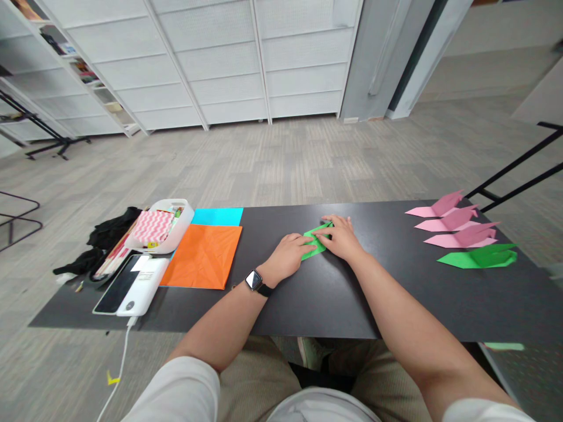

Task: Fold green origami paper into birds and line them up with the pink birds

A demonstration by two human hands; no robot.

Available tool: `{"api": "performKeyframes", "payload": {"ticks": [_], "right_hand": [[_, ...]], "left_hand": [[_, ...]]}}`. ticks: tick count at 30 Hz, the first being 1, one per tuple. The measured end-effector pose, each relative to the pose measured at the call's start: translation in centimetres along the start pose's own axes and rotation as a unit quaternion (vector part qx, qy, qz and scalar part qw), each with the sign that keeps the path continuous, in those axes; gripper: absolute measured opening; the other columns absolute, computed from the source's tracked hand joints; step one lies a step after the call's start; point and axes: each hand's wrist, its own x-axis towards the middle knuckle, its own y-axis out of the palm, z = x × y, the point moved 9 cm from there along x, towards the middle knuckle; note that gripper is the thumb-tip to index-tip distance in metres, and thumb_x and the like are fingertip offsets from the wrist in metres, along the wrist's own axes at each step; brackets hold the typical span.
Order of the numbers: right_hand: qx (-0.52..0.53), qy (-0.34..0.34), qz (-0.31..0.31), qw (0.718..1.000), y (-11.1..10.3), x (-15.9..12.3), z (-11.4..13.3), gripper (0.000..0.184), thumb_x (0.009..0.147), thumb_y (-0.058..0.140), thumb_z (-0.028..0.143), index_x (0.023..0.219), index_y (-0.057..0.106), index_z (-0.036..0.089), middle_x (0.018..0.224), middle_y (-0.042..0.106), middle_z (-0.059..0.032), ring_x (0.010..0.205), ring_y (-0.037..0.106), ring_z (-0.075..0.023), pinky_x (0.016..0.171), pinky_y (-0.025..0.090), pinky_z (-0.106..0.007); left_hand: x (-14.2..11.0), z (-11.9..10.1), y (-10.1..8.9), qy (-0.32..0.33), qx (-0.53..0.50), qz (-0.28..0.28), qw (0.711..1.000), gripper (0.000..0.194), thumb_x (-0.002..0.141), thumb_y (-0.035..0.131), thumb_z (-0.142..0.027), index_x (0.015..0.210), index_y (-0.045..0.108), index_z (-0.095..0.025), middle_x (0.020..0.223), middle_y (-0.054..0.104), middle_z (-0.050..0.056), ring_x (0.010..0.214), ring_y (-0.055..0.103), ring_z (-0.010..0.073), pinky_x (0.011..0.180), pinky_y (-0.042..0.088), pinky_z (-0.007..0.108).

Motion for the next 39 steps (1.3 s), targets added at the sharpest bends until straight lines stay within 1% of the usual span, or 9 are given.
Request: {"api": "performKeyframes", "payload": {"ticks": [4,8,12,17,21,24,27,32,39], "right_hand": [[-0.005,0.040,-0.028,0.999,-0.3,0.1,-1.3,0.023,0.098,0.067,0.034,0.108,0.086,0.042,0.144,0.062,-0.0067,0.140,0.049,-0.0367,0.123,0.016,-0.083],[-0.011,0.062,-0.059,0.996,-0.7,0.0,-2.3,0.023,0.098,0.067,0.035,0.110,0.085,0.039,0.142,0.062,-0.0085,0.138,0.051,-0.0375,0.123,0.019,-0.081],[-0.006,0.056,-0.080,0.995,-1.5,0.0,-2.3,0.026,0.097,0.068,0.036,0.118,0.083,0.034,0.142,0.062,-0.0111,0.136,0.055,-0.0363,0.125,0.024,-0.076],[0.004,-0.037,-0.017,0.999,-0.8,0.0,0.2,0.021,0.096,0.072,0.037,0.113,0.084,0.038,0.148,0.060,-0.0070,0.145,0.049,-0.0349,0.128,0.018,-0.074],[-0.008,-0.053,0.027,0.998,0.2,-0.3,1.0,0.020,0.091,0.078,0.037,0.109,0.084,0.039,0.149,0.060,-0.0058,0.148,0.044,-0.0380,0.125,0.016,-0.080],[-0.014,-0.055,0.025,0.998,0.4,-0.4,1.1,0.021,0.089,0.079,0.038,0.109,0.084,0.036,0.148,0.060,-0.0073,0.147,0.045,-0.0384,0.124,0.016,-0.080],[-0.018,-0.056,0.019,0.998,0.3,-0.4,1.3,0.021,0.088,0.079,0.038,0.108,0.084,0.034,0.146,0.061,-0.0087,0.146,0.045,-0.0393,0.124,0.017,-0.081],[-0.021,-0.057,0.010,0.998,0.0,-0.5,1.7,0.020,0.088,0.079,0.038,0.107,0.084,0.033,0.145,0.062,-0.0090,0.145,0.046,-0.0400,0.123,0.017,-0.082],[-0.008,-0.064,0.028,0.998,0.4,-0.3,1.8,0.026,0.089,0.081,0.036,0.115,0.084,0.039,0.146,0.061,-0.0079,0.146,0.046,-0.0398,0.123,0.020,-0.081]], "left_hand": [[-0.1,-0.3,-0.4,-0.007,-0.008,-0.001,1.000,0.051,0.098,0.052,-0.007,0.135,0.073,-0.035,0.149,0.067,0.000,0.132,0.059,0.0233,0.123,0.042,0.051],[-0.3,-0.7,-1.1,-0.021,-0.016,-0.014,1.000,0.035,0.105,0.054,-0.023,0.131,0.074,-0.031,0.148,0.067,0.003,0.134,0.059,0.0249,0.128,0.034,0.057],[-0.3,-0.9,-1.6,-0.021,-0.026,-0.021,0.999,0.027,0.107,0.056,-0.034,0.127,0.075,-0.030,0.146,0.068,0.004,0.136,0.059,0.0240,0.130,0.032,0.057],[-0.1,0.0,-1.5,-0.023,-0.034,-0.015,0.999,0.021,0.107,0.059,-0.033,0.118,0.076,-0.028,0.142,0.071,0.003,0.136,0.060,0.0221,0.131,0.031,0.054],[-0.2,1.0,-1.6,-0.039,-0.030,-0.020,0.999,0.020,0.105,0.058,-0.025,0.114,0.076,-0.027,0.142,0.071,0.002,0.139,0.059,0.0229,0.131,0.029,0.056],[-0.3,1.3,-2.0,-0.048,-0.025,-0.038,0.998,0.024,0.103,0.060,-0.023,0.119,0.075,-0.029,0.140,0.071,0.002,0.135,0.060,0.0232,0.130,0.031,0.054],[-0.1,1.7,-2.3,-0.069,-0.017,-0.071,0.995,0.027,0.103,0.064,-0.030,0.128,0.073,-0.029,0.136,0.072,0.004,0.126,0.062,0.0241,0.126,0.035,0.052],[0.4,2.7,-1.7,-0.110,0.004,-0.094,0.990,0.026,0.100,0.070,-0.038,0.123,0.078,-0.029,0.132,0.072,0.004,0.119,0.062,0.0268,0.114,0.045,0.048],[0.3,3.0,-1.2,-0.103,0.008,-0.099,0.990,0.029,0.103,0.067,-0.042,0.128,0.078,-0.034,0.136,0.070,0.004,0.123,0.058,0.0278,0.114,0.043,0.048]]}}
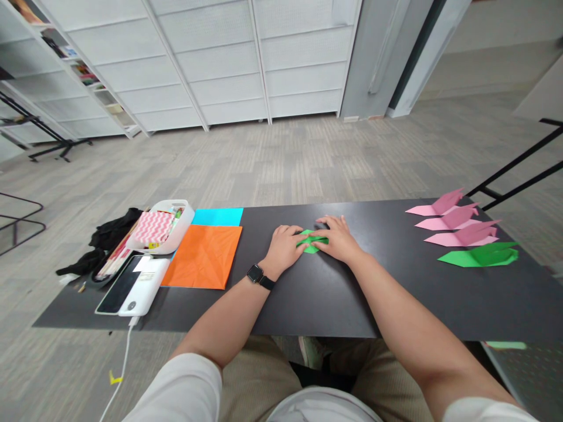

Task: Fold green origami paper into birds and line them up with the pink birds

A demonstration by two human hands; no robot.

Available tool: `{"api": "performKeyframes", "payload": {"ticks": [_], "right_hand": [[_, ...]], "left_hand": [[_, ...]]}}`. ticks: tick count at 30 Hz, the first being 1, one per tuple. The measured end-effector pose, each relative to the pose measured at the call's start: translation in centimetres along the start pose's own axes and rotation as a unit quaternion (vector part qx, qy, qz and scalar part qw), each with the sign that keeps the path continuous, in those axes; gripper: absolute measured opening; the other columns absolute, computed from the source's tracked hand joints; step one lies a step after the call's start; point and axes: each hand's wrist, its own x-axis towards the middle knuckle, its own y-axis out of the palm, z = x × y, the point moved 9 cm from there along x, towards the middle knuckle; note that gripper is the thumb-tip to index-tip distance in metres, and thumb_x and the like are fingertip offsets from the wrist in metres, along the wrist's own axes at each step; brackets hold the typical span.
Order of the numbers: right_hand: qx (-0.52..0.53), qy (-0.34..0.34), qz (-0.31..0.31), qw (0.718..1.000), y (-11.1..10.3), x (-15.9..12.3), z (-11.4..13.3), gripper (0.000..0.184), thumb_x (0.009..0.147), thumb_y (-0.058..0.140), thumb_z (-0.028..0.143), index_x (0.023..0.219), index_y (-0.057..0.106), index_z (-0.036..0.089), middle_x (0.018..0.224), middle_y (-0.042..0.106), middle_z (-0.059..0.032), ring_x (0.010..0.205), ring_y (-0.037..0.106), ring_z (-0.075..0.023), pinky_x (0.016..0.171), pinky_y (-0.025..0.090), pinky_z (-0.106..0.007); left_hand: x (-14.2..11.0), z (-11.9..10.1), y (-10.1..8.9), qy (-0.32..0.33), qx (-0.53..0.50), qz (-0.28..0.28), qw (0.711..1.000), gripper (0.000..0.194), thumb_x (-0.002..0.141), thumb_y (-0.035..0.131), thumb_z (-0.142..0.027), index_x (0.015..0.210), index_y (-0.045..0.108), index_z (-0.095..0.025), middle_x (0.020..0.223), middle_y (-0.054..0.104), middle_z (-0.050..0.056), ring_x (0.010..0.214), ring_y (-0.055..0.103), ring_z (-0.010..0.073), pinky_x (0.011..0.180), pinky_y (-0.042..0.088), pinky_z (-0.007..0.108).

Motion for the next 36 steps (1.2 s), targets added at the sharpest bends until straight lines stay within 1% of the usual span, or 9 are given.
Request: {"api": "performKeyframes", "payload": {"ticks": [3,7,12,16,19,28,36], "right_hand": [[0.000,0.011,0.008,1.000,0.2,0.1,-0.5,0.027,0.089,0.081,0.038,0.115,0.084,0.042,0.146,0.061,-0.0068,0.146,0.046,-0.0403,0.123,0.020,-0.082],[-0.006,0.021,0.012,1.000,0.4,0.0,-1.2,0.027,0.089,0.082,0.041,0.116,0.083,0.045,0.148,0.060,-0.0061,0.147,0.045,-0.0409,0.122,0.018,-0.083],[-0.011,0.032,0.023,0.999,0.5,-0.2,-1.8,0.029,0.089,0.083,0.042,0.118,0.082,0.047,0.150,0.058,-0.0050,0.149,0.042,-0.0405,0.123,0.017,-0.083],[-0.008,0.044,0.036,0.998,0.3,-0.3,-2.0,0.030,0.089,0.083,0.042,0.119,0.082,0.047,0.151,0.058,-0.0050,0.151,0.041,-0.0411,0.123,0.016,-0.083],[-0.004,0.050,0.039,0.998,0.0,-0.3,-2.1,0.031,0.089,0.083,0.041,0.120,0.081,0.048,0.151,0.058,-0.0049,0.152,0.040,-0.0414,0.123,0.015,-0.083],[0.002,0.063,0.042,0.997,-0.3,-0.7,-2.9,0.032,0.089,0.084,0.042,0.120,0.081,0.048,0.151,0.058,-0.0052,0.148,0.044,-0.0389,0.123,0.013,-0.083],[0.001,0.056,0.029,0.998,-1.0,-1.1,-4.1,0.033,0.088,0.085,0.044,0.120,0.081,0.047,0.152,0.058,-0.0075,0.146,0.047,-0.0394,0.121,0.015,-0.084]], "left_hand": [[-0.1,0.2,0.0,-0.006,0.011,0.001,1.000,0.028,0.103,0.067,-0.045,0.126,0.079,-0.034,0.138,0.070,0.003,0.124,0.058,0.0289,0.115,0.042,0.050],[-0.2,0.8,-0.2,-0.025,0.017,0.005,1.000,0.028,0.100,0.070,-0.047,0.125,0.080,-0.036,0.141,0.068,0.003,0.128,0.056,0.0301,0.117,0.040,0.052],[-0.5,1.6,-0.8,-0.050,0.014,0.015,0.999,0.031,0.097,0.075,-0.049,0.124,0.081,-0.036,0.146,0.065,0.003,0.131,0.055,0.0302,0.119,0.039,0.050],[-0.6,1.7,-1.1,-0.060,0.009,0.028,0.998,0.033,0.096,0.076,-0.049,0.126,0.081,-0.036,0.148,0.064,0.004,0.133,0.055,0.0304,0.120,0.038,0.050],[-0.8,2.0,-1.5,-0.069,0.010,0.031,0.997,0.033,0.094,0.078,-0.049,0.124,0.082,-0.036,0.148,0.064,0.004,0.133,0.055,0.0305,0.120,0.038,0.050],[-1.1,2.4,-2.0,-0.078,0.016,0.037,0.996,0.033,0.093,0.079,-0.050,0.123,0.082,-0.036,0.149,0.064,0.004,0.134,0.056,0.0301,0.121,0.039,0.049],[-1.2,3.0,-1.9,-0.075,0.008,0.022,0.997,0.033,0.091,0.081,-0.049,0.120,0.083,-0.034,0.147,0.066,0.005,0.130,0.058,0.0320,0.118,0.042,0.052]]}}
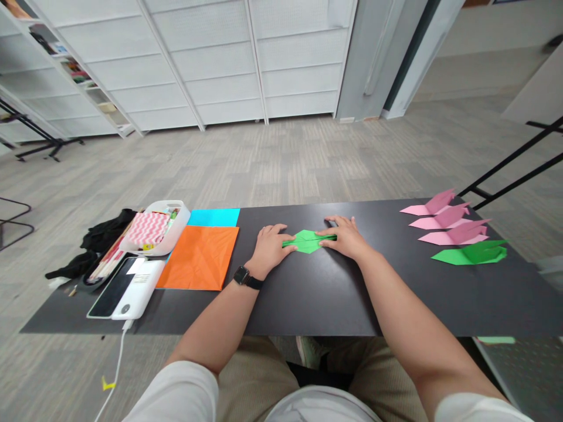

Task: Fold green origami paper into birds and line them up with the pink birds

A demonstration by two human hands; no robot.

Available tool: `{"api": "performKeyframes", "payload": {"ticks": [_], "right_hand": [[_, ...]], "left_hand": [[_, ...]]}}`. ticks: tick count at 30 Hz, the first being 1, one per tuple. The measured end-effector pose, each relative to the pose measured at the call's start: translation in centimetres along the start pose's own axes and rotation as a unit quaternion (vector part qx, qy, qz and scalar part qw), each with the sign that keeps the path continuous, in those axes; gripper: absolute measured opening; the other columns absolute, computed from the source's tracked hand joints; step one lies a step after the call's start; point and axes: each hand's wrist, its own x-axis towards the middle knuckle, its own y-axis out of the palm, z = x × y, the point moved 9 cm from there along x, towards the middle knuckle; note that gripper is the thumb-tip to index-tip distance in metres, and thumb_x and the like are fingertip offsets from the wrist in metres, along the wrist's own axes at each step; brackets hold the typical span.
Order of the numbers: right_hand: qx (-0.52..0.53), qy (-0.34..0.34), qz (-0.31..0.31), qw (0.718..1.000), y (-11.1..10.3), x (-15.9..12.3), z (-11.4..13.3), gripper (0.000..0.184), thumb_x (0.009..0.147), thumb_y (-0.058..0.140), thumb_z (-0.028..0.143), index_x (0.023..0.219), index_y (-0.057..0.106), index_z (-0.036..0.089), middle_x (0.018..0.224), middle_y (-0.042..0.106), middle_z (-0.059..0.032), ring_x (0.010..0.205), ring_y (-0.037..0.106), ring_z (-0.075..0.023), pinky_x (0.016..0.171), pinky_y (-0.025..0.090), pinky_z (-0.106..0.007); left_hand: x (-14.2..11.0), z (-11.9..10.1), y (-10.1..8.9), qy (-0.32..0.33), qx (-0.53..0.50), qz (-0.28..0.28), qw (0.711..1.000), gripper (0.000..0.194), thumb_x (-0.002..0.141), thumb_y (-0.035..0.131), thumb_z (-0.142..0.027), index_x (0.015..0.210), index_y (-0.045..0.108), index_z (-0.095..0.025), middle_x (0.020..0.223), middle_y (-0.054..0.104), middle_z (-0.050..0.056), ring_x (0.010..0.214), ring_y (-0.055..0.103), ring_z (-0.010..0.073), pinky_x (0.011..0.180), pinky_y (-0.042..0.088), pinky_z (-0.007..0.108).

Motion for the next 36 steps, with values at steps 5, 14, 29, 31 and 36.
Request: {"api": "performKeyframes", "payload": {"ticks": [5,14,29,31,36], "right_hand": [[-0.006,-0.007,-0.002,1.000,-0.2,-0.3,-0.3,0.033,0.089,0.083,0.044,0.122,0.081,0.046,0.153,0.057,-0.0070,0.147,0.046,-0.0392,0.122,0.018,-0.083],[0.035,0.002,-0.045,0.998,-1.3,-0.2,-0.2,0.028,0.099,0.068,0.049,0.120,0.082,0.037,0.144,0.065,-0.0094,0.139,0.056,-0.0354,0.125,0.021,-0.078],[0.038,-0.062,-0.016,0.997,0.0,0.3,3.3,0.026,0.091,0.077,0.038,0.116,0.083,0.037,0.146,0.063,-0.0083,0.141,0.054,-0.0358,0.125,0.018,-0.078],[0.041,-0.063,-0.016,0.997,0.2,0.4,3.3,0.024,0.090,0.077,0.036,0.113,0.083,0.037,0.145,0.064,-0.0077,0.141,0.054,-0.0353,0.125,0.019,-0.078],[0.037,-0.057,-0.021,0.997,0.3,0.4,3.3,0.018,0.090,0.077,0.034,0.107,0.084,0.035,0.144,0.064,-0.0066,0.140,0.054,-0.0339,0.125,0.020,-0.078]], "left_hand": [[0.0,-0.1,0.1,0.003,-0.002,-0.002,1.000,0.031,0.091,0.081,-0.047,0.120,0.083,-0.034,0.145,0.067,0.006,0.130,0.058,0.0318,0.118,0.043,0.051],[0.0,-0.3,0.2,0.011,-0.007,0.005,1.000,0.033,0.094,0.080,-0.044,0.123,0.082,-0.030,0.146,0.066,0.007,0.132,0.058,0.0322,0.119,0.043,0.052],[0.0,-1.0,0.5,0.035,-0.041,-0.002,0.999,0.031,0.094,0.075,-0.036,0.124,0.079,-0.027,0.143,0.066,0.008,0.133,0.058,0.0301,0.123,0.040,0.051],[-0.1,-1.5,0.2,0.044,-0.043,-0.005,0.998,0.033,0.095,0.075,-0.036,0.127,0.077,-0.027,0.144,0.065,0.008,0.134,0.058,0.0302,0.123,0.040,0.051],[-0.2,-3.5,-0.6,0.112,-0.050,0.004,0.992,0.036,0.094,0.078,-0.036,0.130,0.074,-0.030,0.148,0.064,0.007,0.137,0.055,0.0289,0.127,0.035,0.053]]}}
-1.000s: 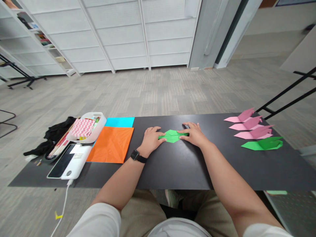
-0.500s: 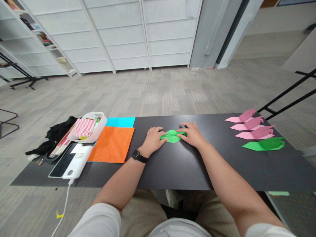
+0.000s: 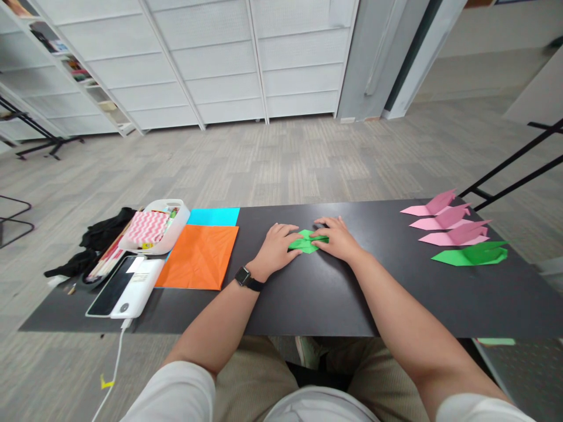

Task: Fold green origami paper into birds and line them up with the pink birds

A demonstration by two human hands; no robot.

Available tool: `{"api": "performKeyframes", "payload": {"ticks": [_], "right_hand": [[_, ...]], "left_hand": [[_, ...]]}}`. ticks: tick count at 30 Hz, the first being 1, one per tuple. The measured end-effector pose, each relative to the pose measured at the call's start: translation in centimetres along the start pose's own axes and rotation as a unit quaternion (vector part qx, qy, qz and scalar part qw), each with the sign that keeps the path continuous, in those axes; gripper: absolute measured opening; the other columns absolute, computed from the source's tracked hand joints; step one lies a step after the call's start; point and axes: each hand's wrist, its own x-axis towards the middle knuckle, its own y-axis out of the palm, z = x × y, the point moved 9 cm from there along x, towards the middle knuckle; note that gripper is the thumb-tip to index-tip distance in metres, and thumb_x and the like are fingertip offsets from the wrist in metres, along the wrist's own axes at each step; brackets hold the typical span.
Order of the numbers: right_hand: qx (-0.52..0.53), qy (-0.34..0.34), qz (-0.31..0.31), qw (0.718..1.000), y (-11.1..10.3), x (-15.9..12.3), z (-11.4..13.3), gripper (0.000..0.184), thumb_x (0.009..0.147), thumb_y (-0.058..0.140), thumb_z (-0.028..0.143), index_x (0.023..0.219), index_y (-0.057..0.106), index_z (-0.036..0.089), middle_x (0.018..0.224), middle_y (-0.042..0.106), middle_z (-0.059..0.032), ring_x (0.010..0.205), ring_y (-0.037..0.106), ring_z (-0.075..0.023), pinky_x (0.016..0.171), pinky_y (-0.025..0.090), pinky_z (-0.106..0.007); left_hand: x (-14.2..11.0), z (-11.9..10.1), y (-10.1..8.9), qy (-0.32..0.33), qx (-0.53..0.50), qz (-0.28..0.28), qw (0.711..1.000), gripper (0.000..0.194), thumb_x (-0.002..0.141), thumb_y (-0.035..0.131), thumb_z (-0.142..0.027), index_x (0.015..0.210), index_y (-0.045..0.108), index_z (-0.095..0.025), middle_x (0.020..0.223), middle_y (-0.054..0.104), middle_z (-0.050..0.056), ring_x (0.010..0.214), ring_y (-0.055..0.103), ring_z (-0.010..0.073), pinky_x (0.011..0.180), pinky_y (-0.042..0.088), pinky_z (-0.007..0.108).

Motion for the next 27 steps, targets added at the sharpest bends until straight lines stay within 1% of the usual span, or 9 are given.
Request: {"api": "performKeyframes", "payload": {"ticks": [3,7,11,14,17,20,22,24,27], "right_hand": [[0.000,0.001,0.003,1.000,0.1,0.0,0.0,0.017,0.091,0.076,0.034,0.106,0.083,0.035,0.143,0.065,-0.0063,0.140,0.054,-0.0334,0.124,0.020,-0.078],[0.005,0.001,0.007,1.000,0.2,0.1,-0.1,0.017,0.091,0.076,0.034,0.106,0.084,0.034,0.143,0.064,-0.0070,0.139,0.055,-0.0339,0.124,0.022,-0.078],[0.007,-0.001,0.008,1.000,0.0,0.0,-0.1,0.020,0.091,0.075,0.033,0.109,0.083,0.035,0.144,0.063,-0.0074,0.140,0.055,-0.0336,0.125,0.022,-0.076],[0.014,-0.018,0.014,1.000,-0.4,-0.2,0.4,0.026,0.091,0.075,0.034,0.117,0.081,0.035,0.148,0.062,-0.0072,0.142,0.054,-0.0324,0.127,0.022,-0.073],[0.019,-0.038,0.032,0.999,-0.6,-0.4,1.1,0.032,0.088,0.078,0.035,0.120,0.079,0.036,0.149,0.062,-0.0063,0.146,0.051,-0.0333,0.128,0.018,-0.073],[0.015,-0.045,0.048,0.998,-0.8,-0.6,1.6,0.035,0.085,0.083,0.038,0.120,0.079,0.037,0.149,0.062,-0.0054,0.150,0.047,-0.0359,0.128,0.013,-0.076],[0.011,-0.047,0.051,0.998,-0.8,-0.6,1.7,0.037,0.084,0.083,0.038,0.121,0.078,0.037,0.149,0.062,-0.0052,0.151,0.046,-0.0367,0.127,0.013,-0.078],[0.008,-0.046,0.043,0.998,-0.8,-0.6,1.6,0.035,0.086,0.082,0.035,0.121,0.078,0.036,0.147,0.063,-0.0054,0.150,0.047,-0.0361,0.127,0.013,-0.078],[0.007,-0.044,0.021,0.999,-0.9,-0.5,1.4,0.025,0.089,0.076,0.030,0.114,0.080,0.034,0.141,0.066,-0.0057,0.146,0.052,-0.0334,0.128,0.016,-0.076]], "left_hand": [[0.3,-0.6,0.4,0.035,-0.005,0.030,0.999,0.026,0.097,0.076,-0.036,0.122,0.078,-0.033,0.138,0.070,0.005,0.131,0.059,0.0264,0.128,0.033,0.053],[0.6,-0.3,1.2,0.049,-0.013,0.059,0.997,0.017,0.101,0.070,-0.033,0.115,0.080,-0.032,0.125,0.076,0.003,0.120,0.067,0.0226,0.125,0.037,0.049],[0.8,0.0,1.4,0.053,-0.019,0.057,0.997,0.019,0.103,0.065,-0.028,0.114,0.080,-0.031,0.122,0.078,0.003,0.118,0.070,0.0210,0.124,0.039,0.048],[0.8,0.1,1.4,0.054,-0.024,0.047,0.997,0.020,0.103,0.063,-0.026,0.113,0.080,-0.029,0.120,0.079,0.003,0.116,0.071,0.0206,0.124,0.040,0.047],[1.0,0.4,1.1,0.037,-0.040,0.027,0.998,0.021,0.104,0.060,-0.025,0.111,0.080,-0.027,0.116,0.081,0.003,0.112,0.073,0.0206,0.122,0.043,0.045],[1.2,1.1,0.7,-0.003,-0.079,0.001,0.997,0.021,0.104,0.060,-0.026,0.106,0.080,-0.024,0.111,0.081,0.004,0.107,0.074,0.0209,0.109,0.053,0.039],[1.3,1.7,0.5,-0.031,-0.113,-0.015,0.993,0.020,0.103,0.060,-0.026,0.103,0.080,-0.023,0.109,0.082,0.004,0.103,0.075,0.0203,0.100,0.057,0.035],[1.3,2.2,0.4,-0.049,-0.138,-0.024,0.989,0.019,0.103,0.060,-0.026,0.102,0.079,-0.023,0.108,0.082,0.004,0.101,0.075,0.0194,0.096,0.058,0.033],[1.3,2.5,0.5,-0.057,-0.151,-0.028,0.986,0.018,0.102,0.061,-0.026,0.101,0.079,-0.022,0.108,0.081,0.003,0.100,0.075,0.0188,0.094,0.057,0.031]]}}
